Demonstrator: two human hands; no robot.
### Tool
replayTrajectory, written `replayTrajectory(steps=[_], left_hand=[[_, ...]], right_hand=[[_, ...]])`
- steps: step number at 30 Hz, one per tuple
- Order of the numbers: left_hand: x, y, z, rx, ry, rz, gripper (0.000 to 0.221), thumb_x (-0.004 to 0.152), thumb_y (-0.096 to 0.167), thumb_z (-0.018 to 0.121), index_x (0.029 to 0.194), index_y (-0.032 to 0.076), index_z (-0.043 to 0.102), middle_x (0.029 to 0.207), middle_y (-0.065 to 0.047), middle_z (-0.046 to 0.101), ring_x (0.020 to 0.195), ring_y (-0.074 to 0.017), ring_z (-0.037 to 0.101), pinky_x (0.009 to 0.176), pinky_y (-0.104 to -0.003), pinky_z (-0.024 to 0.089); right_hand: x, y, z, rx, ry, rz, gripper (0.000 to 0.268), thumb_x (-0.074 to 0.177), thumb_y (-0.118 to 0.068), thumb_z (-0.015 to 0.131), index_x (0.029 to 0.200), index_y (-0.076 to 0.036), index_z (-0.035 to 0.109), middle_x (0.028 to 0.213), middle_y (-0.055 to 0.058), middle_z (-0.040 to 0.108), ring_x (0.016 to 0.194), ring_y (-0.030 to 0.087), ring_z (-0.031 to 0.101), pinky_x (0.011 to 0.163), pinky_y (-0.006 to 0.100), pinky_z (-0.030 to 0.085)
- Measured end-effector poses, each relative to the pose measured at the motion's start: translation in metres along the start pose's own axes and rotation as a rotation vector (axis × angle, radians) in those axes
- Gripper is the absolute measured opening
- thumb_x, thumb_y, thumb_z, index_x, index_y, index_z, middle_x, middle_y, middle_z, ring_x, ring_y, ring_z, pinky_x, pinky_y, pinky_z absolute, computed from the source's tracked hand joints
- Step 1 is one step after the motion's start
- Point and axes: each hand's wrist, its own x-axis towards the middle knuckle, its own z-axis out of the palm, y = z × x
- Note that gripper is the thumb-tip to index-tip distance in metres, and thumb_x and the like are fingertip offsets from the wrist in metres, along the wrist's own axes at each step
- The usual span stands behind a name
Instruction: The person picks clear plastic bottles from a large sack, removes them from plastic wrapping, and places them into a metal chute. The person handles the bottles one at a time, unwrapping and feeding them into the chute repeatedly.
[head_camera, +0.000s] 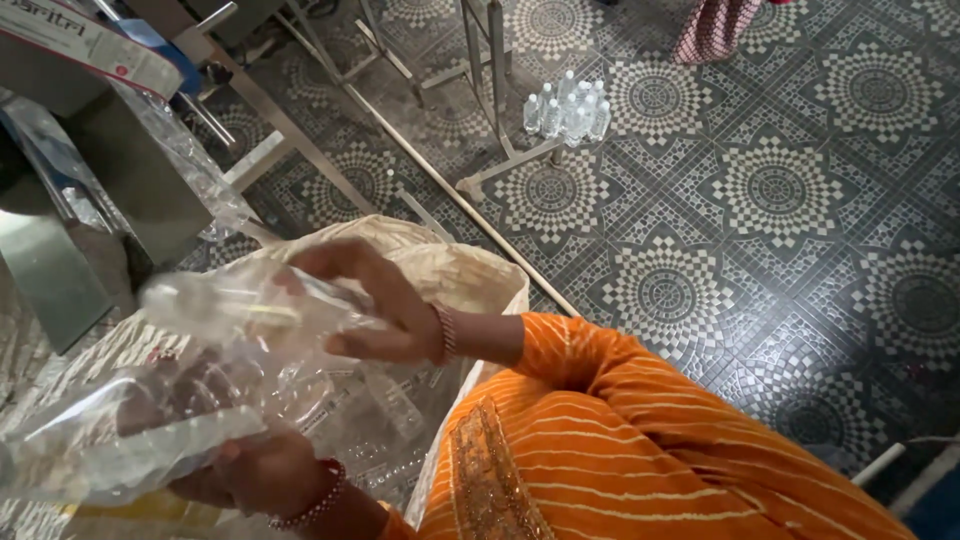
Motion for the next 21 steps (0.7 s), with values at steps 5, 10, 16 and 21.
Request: replayTrajectory(steps=[5,10,16,21], left_hand=[[-0.008,-0.041,-0.016,0.151,-0.069,0.072,0.063,0.106,0.020,0.071,0.156,0.006,0.034,0.157,-0.021,0.048,0.130,-0.0306,0.065,0.110,-0.042,0.059],[0.017,-0.069,0.005,0.128,-0.206,-0.059,0.073,0.101,0.016,0.082,0.159,0.004,0.039,0.145,-0.013,0.054,0.134,-0.0280,0.061,0.109,-0.042,0.056],[0.033,-0.106,0.014,0.207,-0.191,-0.091,0.073,0.103,0.020,0.077,0.162,0.006,0.036,0.141,-0.014,0.067,0.124,-0.0263,0.072,0.104,-0.038,0.060],[0.065,-0.128,0.010,0.269,-0.136,-0.168,0.081,0.106,0.030,0.080,0.162,0.000,0.030,0.147,-0.020,0.055,0.118,-0.0267,0.068,0.093,-0.034,0.064]], right_hand=[[-0.033,0.005,-0.012,-0.200,0.245,-0.097,0.065,0.093,-0.045,0.068,0.136,-0.004,0.043,0.131,0.011,0.052,0.124,0.017,0.052,0.105,0.033,0.046],[-0.047,0.004,-0.026,-0.109,0.255,-0.019,0.072,0.092,-0.045,0.073,0.138,-0.003,0.037,0.139,0.013,0.046,0.127,0.020,0.046,0.114,0.035,0.037],[-0.049,0.000,-0.024,-0.025,0.212,-0.003,0.071,0.095,-0.045,0.073,0.143,-0.007,0.036,0.143,0.013,0.045,0.135,0.021,0.046,0.118,0.036,0.039],[-0.052,-0.002,-0.024,-0.053,0.225,0.049,0.073,0.095,-0.045,0.073,0.146,-0.006,0.037,0.143,0.012,0.047,0.129,0.020,0.050,0.115,0.036,0.043]])
